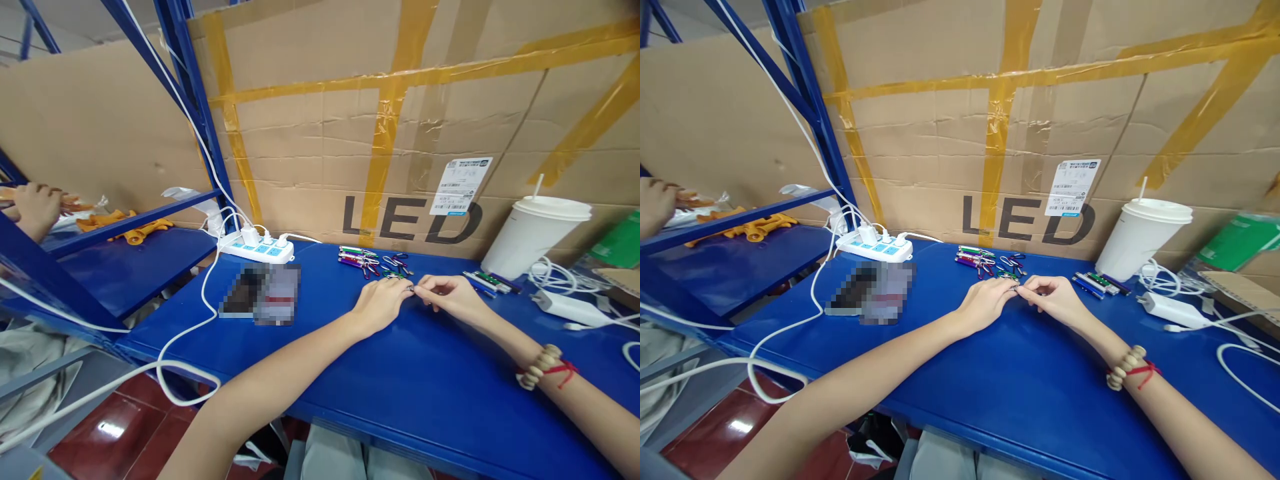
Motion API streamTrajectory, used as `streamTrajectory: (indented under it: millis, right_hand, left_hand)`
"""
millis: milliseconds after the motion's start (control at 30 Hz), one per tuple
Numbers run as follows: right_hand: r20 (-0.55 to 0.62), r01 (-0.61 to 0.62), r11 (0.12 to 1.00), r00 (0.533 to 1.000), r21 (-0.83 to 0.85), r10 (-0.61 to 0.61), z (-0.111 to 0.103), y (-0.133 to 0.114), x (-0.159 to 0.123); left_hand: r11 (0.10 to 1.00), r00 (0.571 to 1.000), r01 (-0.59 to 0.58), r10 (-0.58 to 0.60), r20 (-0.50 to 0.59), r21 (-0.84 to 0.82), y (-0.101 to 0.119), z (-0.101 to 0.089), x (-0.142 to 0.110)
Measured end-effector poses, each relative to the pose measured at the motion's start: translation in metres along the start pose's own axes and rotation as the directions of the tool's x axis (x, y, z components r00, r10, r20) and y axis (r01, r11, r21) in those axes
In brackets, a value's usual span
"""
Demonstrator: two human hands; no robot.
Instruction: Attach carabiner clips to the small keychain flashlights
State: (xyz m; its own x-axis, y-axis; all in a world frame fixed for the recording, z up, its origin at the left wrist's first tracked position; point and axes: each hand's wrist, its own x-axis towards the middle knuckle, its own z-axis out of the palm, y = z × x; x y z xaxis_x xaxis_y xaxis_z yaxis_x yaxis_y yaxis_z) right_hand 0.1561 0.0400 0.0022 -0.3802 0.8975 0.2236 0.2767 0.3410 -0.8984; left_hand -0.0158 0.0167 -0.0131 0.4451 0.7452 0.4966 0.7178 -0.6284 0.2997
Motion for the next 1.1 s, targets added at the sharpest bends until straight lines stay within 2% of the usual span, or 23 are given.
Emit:
streamTrajectory:
  millis: [133,333,533,700,867,967,1100]
  right_hand:
    - [-0.005,0.006,1.000,1.000,-0.003,-0.006,0.001,0.002,0.002]
    - [-0.034,-0.054,0.998,0.998,0.026,0.055,0.003,0.002,0.003]
    - [-0.050,-0.032,0.999,0.998,0.026,0.034,0.005,0.003,0.003]
    - [-0.073,-0.047,0.997,0.996,-0.058,0.043,0.005,-0.003,0.001]
    - [-0.153,-0.079,0.988,0.987,-0.134,0.059,0.004,-0.011,-0.001]
    - [-0.180,-0.046,0.993,0.983,-0.108,0.026,0.006,-0.012,0.000]
    - [-0.127,0.051,0.996,0.990,-0.067,-0.059,0.005,-0.008,0.001]
  left_hand:
    - [1.000,1.000,0.017,-0.017,0.015,-0.013,-0.001,0.001,0.001]
    - [0.999,1.000,0.015,-0.015,0.004,-0.039,-0.001,0.003,0.001]
    - [0.997,1.000,-0.007,0.005,-0.019,-0.079,0.000,0.000,0.000]
    - [0.999,0.999,0.041,-0.040,0.024,-0.027,0.003,-0.005,0.001]
    - [0.995,0.995,0.094,-0.093,0.026,-0.030,0.001,-0.004,0.002]
    - [0.992,0.992,0.120,-0.119,0.035,-0.043,0.000,-0.004,0.002]
    - [0.987,0.988,0.145,-0.141,0.066,-0.069,0.003,-0.008,0.002]
